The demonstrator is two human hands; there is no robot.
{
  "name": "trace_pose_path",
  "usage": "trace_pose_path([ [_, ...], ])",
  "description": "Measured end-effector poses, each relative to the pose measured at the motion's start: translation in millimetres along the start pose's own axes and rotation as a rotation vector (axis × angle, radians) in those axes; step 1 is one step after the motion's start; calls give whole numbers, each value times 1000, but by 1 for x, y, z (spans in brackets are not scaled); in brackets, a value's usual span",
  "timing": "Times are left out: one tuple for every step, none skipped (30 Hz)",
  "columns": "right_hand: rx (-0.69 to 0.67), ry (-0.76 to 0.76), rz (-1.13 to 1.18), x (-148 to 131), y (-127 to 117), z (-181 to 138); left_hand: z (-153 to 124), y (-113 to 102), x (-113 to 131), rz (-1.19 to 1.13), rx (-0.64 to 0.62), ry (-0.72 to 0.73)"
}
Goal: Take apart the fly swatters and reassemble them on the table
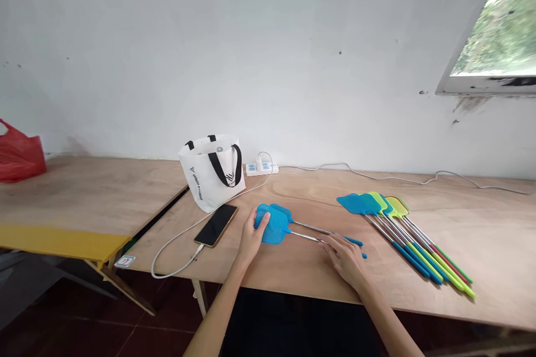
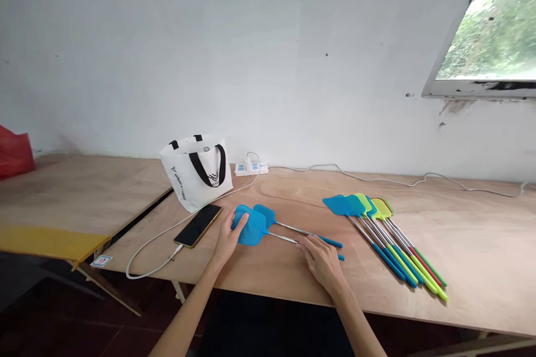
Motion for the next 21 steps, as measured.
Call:
trace_pose_path([
  [5, -5, 2, 0, 0, 0, 0, 1, -1, -11, 5, -9],
  [6, -8, 4, 1, 0, 0, 0, 2, -2, -18, 7, -15],
  [3, -9, 6, 1, 0, 0, 0, 3, -3, -20, 9, -19],
  [-4, -8, 7, 1, 0, 0, 0, 4, -4, -19, 8, -19],
  [-12, -7, 8, 1, 0, 0, 0, 4, -5, -15, 5, -19],
  [-20, -6, 9, 1, 1, 0, 0, 4, -7, -10, 3, -18],
  [-29, -6, 10, 0, 1, 0, 0, 4, -8, -7, 3, -18],
  [-38, -6, 10, 0, 1, -1, 0, 5, -10, -4, -1, -21],
  [-47, -7, 10, -1, 2, -1, 0, 6, -11, -2, -5, -25],
  [-56, -8, 7, -2, 3, 0, -1, 7, -12, 2, -8, -31],
  [-63, -9, 3, -3, 4, 0, -1, 9, -14, 5, -12, -38],
  [-68, -8, -5, -3, 4, 0, -3, 12, -15, 6, -22, -45],
  [-73, -7, -17, -4, 5, 0, -4, 16, -16, 5, -35, -51],
  [-77, -9, -31, -4, 6, 0, -6, 20, -18, -3, -48, -59],
  [-83, -13, -46, -5, 7, 0, -8, 24, -20, -16, -62, -71],
  [-88, -18, -61, -6, 8, 0, -9, 28, -22, -27, -77, -89],
  [-92, -25, -76, -6, 9, 0, -11, 32, -25, -34, -82, -114],
  [-96, -32, -91, -7, 9, 0, -13, 34, -28, -33, -82, -144],
  [-99, -38, -107, -7, 9, 0, -14, 36, -31, -26, -82, -175],
  [-100, -43, -122, -8, 9, 0, -16, 36, -33, -14, -88, -201],
  [-102, -50, -138, -8, 10, 0, -17, 37, -34, -3, -98, -218],
])
Point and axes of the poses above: each hand's wrist, its own z-axis towards the middle knuckle, its own y-axis out of the palm, x = y × z, the point moved 4 cm from there along z, towards the middle knuckle, and after that the axes turned 8 degrees about -x, right-handed, at the moved point
